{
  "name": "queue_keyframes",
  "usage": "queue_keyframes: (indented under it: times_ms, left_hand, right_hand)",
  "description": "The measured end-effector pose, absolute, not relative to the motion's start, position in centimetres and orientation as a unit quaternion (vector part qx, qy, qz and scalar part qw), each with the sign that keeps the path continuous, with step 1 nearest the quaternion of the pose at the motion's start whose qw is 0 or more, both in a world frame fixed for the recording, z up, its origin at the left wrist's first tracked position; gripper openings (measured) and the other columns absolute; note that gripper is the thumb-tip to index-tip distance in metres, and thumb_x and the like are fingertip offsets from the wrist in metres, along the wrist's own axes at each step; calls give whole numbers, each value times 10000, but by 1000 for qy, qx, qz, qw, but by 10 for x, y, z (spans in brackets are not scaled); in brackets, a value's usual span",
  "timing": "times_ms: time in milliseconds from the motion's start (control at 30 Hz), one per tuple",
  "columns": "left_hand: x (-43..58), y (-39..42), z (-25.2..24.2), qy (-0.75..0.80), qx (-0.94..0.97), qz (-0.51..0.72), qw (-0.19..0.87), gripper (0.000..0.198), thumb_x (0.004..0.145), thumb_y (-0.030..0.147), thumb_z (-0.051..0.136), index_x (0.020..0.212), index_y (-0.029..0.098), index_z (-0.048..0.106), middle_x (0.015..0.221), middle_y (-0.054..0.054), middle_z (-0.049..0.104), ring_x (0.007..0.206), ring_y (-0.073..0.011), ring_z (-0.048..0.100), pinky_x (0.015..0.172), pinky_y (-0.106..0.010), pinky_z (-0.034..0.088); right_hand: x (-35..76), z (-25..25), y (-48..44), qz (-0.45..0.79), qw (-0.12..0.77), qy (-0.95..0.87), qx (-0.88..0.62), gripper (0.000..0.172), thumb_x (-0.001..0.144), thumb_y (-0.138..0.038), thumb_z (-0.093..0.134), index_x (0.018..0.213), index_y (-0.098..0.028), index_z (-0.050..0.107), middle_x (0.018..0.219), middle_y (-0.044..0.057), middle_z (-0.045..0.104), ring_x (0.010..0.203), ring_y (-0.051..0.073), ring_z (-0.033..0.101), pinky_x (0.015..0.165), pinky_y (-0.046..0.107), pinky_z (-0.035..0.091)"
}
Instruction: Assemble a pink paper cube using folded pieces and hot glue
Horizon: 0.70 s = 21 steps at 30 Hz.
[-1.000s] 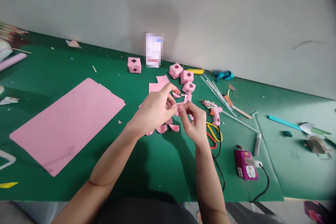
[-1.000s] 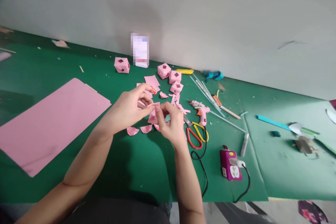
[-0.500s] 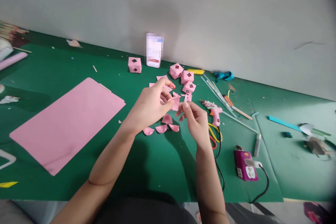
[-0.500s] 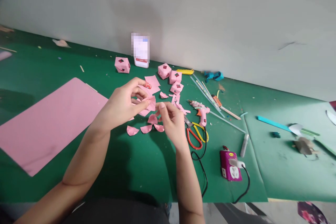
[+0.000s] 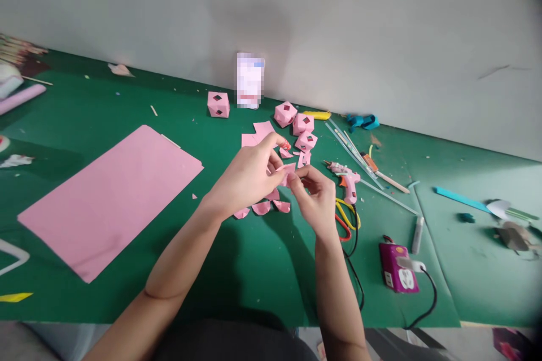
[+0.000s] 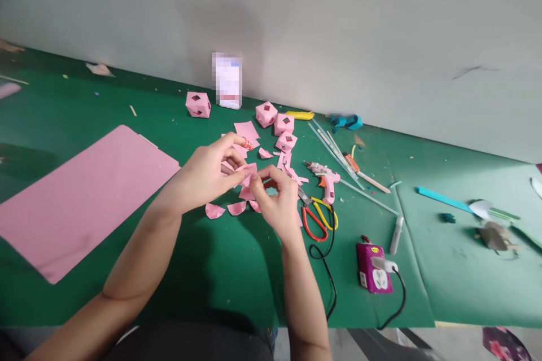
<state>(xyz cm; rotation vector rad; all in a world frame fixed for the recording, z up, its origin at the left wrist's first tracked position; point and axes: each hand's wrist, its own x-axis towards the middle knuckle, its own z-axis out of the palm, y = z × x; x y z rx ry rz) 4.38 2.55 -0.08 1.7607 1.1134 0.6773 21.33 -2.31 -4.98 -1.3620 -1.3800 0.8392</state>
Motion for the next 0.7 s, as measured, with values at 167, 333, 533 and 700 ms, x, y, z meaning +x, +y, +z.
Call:
queue_keyframes:
  times_ms: [167,333,533,700]
  left_hand:
    - [43,26,1,454,717,261,460,311,936,257,640,1229,263,536,948,-3,773,811,-178,766,672,-263,578]
    - [44,27,0,457,721,249,457,312,944,249,621,1243,263,531,943,-5,781,782,-178,766,674,-273,577]
    - [45,29,-5,469,724,255,438,381,893,152,637,1244,257,534,946,1,785,784,-170,760,714,-278,576]
    - [43,29,-3,457,718,265,452,314,921,215,632,1222,258,554,983,-5,773,869,-177,762,751,-286,590]
  right_hand:
    - [214,-48,-22,369,478,-559,-568,216,968,-404,663,878,-221,733,799,18,723,689,157,652,620,273,529]
    - [214,-49,-22,323,481,-568,-584,257,968,-420,668,807,-224,708,749,11,710,680,156,645,641,281,537]
    - [212,-49,-24,279,431,-608,-605,227,957,-357,647,775,-222,657,740,11,703,639,146,600,572,255,483]
    - [210,-51,-24,250,442,-605,-614,255,975,-354,617,757,-224,588,703,-5,645,612,133,550,565,257,437]
